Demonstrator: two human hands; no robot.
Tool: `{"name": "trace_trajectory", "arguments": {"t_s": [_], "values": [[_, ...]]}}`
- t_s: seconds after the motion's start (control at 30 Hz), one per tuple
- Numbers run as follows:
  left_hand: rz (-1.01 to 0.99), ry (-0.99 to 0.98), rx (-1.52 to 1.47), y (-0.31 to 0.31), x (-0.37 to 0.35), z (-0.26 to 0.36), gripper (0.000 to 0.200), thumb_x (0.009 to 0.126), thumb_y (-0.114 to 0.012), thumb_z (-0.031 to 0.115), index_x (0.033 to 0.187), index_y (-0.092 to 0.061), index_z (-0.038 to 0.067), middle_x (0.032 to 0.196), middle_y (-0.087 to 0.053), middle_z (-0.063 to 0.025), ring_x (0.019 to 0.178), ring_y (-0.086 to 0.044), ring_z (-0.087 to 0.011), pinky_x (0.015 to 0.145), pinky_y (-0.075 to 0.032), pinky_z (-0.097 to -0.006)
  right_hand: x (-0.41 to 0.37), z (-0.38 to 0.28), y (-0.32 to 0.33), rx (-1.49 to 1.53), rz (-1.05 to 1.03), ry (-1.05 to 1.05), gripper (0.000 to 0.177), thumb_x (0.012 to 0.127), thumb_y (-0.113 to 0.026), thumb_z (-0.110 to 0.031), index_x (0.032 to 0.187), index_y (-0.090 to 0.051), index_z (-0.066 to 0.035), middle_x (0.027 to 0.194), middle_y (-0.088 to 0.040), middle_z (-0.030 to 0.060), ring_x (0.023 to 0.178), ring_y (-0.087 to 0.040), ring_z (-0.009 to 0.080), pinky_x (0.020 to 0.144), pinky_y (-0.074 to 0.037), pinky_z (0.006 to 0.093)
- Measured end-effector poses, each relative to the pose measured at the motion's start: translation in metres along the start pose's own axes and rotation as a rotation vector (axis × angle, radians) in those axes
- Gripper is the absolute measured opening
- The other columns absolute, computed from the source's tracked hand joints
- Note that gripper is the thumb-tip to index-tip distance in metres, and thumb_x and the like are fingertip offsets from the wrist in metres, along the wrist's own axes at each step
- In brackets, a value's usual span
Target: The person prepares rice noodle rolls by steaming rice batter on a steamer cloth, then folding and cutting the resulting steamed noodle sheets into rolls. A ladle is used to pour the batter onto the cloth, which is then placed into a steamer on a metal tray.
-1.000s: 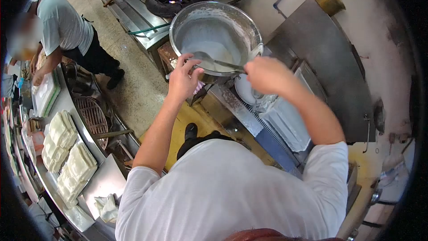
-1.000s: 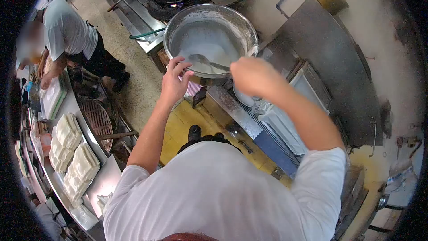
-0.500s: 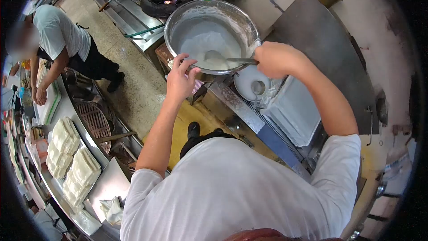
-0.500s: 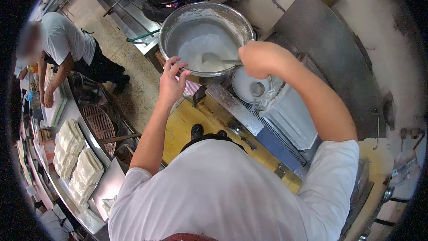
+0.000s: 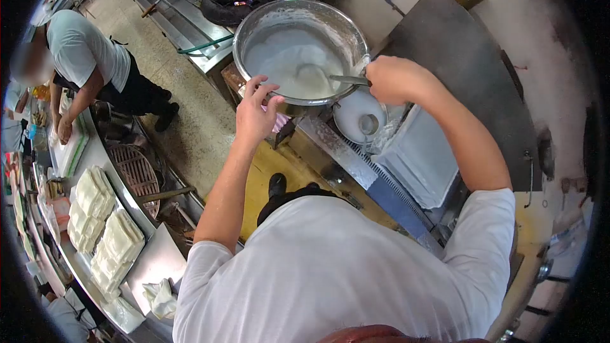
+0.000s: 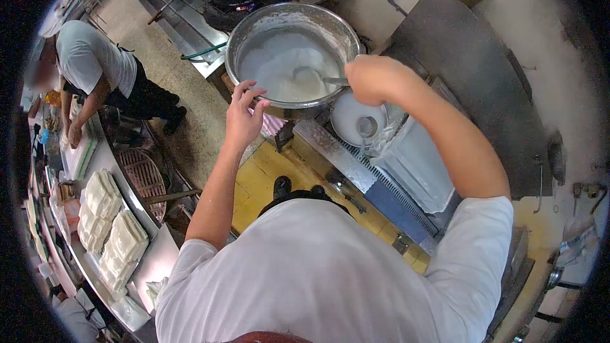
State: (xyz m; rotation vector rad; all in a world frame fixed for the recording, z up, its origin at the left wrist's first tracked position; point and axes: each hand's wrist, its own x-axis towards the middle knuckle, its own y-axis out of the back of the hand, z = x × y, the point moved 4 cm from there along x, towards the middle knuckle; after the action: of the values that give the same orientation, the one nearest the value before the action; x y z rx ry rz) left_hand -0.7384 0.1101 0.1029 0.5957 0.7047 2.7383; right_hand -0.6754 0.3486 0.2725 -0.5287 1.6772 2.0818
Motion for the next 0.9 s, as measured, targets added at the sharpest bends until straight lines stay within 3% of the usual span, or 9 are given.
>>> {"name": "trace_trajectory", "arguments": {"t_s": [0.13, 0.37, 0.5, 0.57, 0.6, 0.67, 0.77, 0.83, 0.9], "values": [[0.009, 0.014, -0.021, -0.002, 0.000, -0.002, 0.026, 0.087, -0.075, 0.018, 0.110, -0.069, 0.008, 0.132, -0.057, -0.0101, 0.081, -0.069, -0.0252, 0.077, -0.055, -0.0380, -0.003, -0.015, -0.006, 0.039, 0.005, 0.087, 0.020, 0.084, -0.062, -0.013, 0.092, -0.071, 0.003, 0.091, -0.071, 0.0244, 0.088, -0.070, 0.0425, 0.078, -0.057, 0.0481], [-0.028, 0.032, 0.006, 0.001, -0.001, 0.002, 0.026, 0.089, -0.073, 0.014, 0.114, -0.069, 0.007, 0.134, -0.056, -0.0101, 0.089, -0.070, -0.0241, 0.079, -0.056, -0.0357, 0.022, -0.036, -0.071, -0.065, 0.399, 0.014, 0.015, 0.084, -0.061, -0.008, 0.085, -0.075, -0.003, 0.084, -0.074, 0.0162, 0.081, -0.074, 0.0310, 0.072, -0.060, 0.0400], [-0.029, 0.057, -0.002, 0.002, -0.001, 0.007, 0.025, 0.089, -0.072, 0.014, 0.113, -0.069, 0.007, 0.134, -0.056, -0.0104, 0.091, -0.070, -0.0248, 0.080, -0.056, -0.0358, 0.014, -0.006, -0.032, -0.058, 0.290, 0.092, 0.015, 0.083, -0.061, -0.007, 0.082, -0.073, 0.002, 0.082, -0.073, 0.0186, 0.081, -0.074, 0.0318, 0.067, -0.060, 0.0428], [-0.027, 0.058, 0.011, 0.001, -0.002, 0.007, 0.025, 0.089, -0.072, 0.014, 0.113, -0.069, 0.007, 0.134, -0.056, -0.0104, 0.091, -0.070, -0.0249, 0.080, -0.056, -0.0358, 0.026, 0.010, -0.017, -0.039, -0.045, 0.054, 0.018, 0.084, -0.058, -0.007, 0.083, -0.072, 0.004, 0.079, -0.071, 0.0180, 0.072, -0.072, 0.0288, 0.058, -0.056, 0.0438], [-0.012, 0.035, 0.019, 0.000, -0.001, 0.003, 0.025, 0.089, -0.072, 0.014, 0.113, -0.069, 0.007, 0.134, -0.057, -0.0103, 0.091, -0.070, -0.0248, 0.080, -0.056, -0.0357, 0.024, 0.011, -0.004, -0.035, -0.040, 0.053, 0.018, 0.084, -0.058, -0.007, 0.083, -0.072, 0.004, 0.079, -0.071, 0.0180, 0.072, -0.072, 0.0288, 0.058, -0.056, 0.0438], [0.002, 0.008, 0.029, -0.002, -0.001, 0.003, 0.025, 0.089, -0.072, 0.014, 0.113, -0.069, 0.007, 0.134, -0.057, -0.0102, 0.090, -0.070, -0.0246, 0.080, -0.056, -0.0355, 0.017, 0.010, 0.004, 0.271, -0.315, 0.029, 0.021, 0.088, -0.057, -0.009, 0.086, -0.070, 0.006, 0.073, -0.066, 0.0137, 0.057, -0.063, 0.0231, 0.049, -0.048, 0.0430], [0.013, 0.029, 0.024, 0.000, -0.002, 0.004, 0.026, 0.089, -0.073, 0.014, 0.113, -0.069, 0.007, 0.133, -0.057, -0.0098, 0.088, -0.069, -0.0237, 0.078, -0.056, -0.0358, 0.025, 0.013, -0.030, 0.729, -0.225, -0.053, 0.026, 0.095, -0.058, -0.021, 0.081, -0.063, 0.000, 0.062, -0.054, 0.0048, 0.046, -0.043, 0.0131, 0.040, -0.032, 0.0344], [-0.005, 0.061, 0.029, 0.001, -0.002, 0.006, 0.026, 0.088, -0.073, 0.015, 0.113, -0.069, 0.007, 0.132, -0.058, -0.0092, 0.085, -0.069, -0.0229, 0.076, -0.055, -0.0358, 0.029, 0.009, -0.047, 0.717, -0.218, -0.070, 0.024, 0.097, -0.057, -0.021, 0.082, -0.061, -0.002, 0.064, -0.054, 0.0025, 0.046, -0.043, 0.0105, 0.039, -0.031, 0.0318], [0.005, 0.043, 0.048, 0.002, -0.004, 0.006, 0.027, 0.088, -0.073, 0.015, 0.113, -0.069, 0.007, 0.132, -0.058, -0.0090, 0.083, -0.068, -0.0227, 0.076, -0.055, -0.0357, 0.042, 0.014, -0.078, 1.111, -0.167, -0.028, 0.024, 0.097, -0.056, -0.019, 0.081, -0.062, -0.003, 0.064, -0.053, 0.0013, 0.045, -0.042, 0.0091, 0.039, -0.031, 0.0295]]}}
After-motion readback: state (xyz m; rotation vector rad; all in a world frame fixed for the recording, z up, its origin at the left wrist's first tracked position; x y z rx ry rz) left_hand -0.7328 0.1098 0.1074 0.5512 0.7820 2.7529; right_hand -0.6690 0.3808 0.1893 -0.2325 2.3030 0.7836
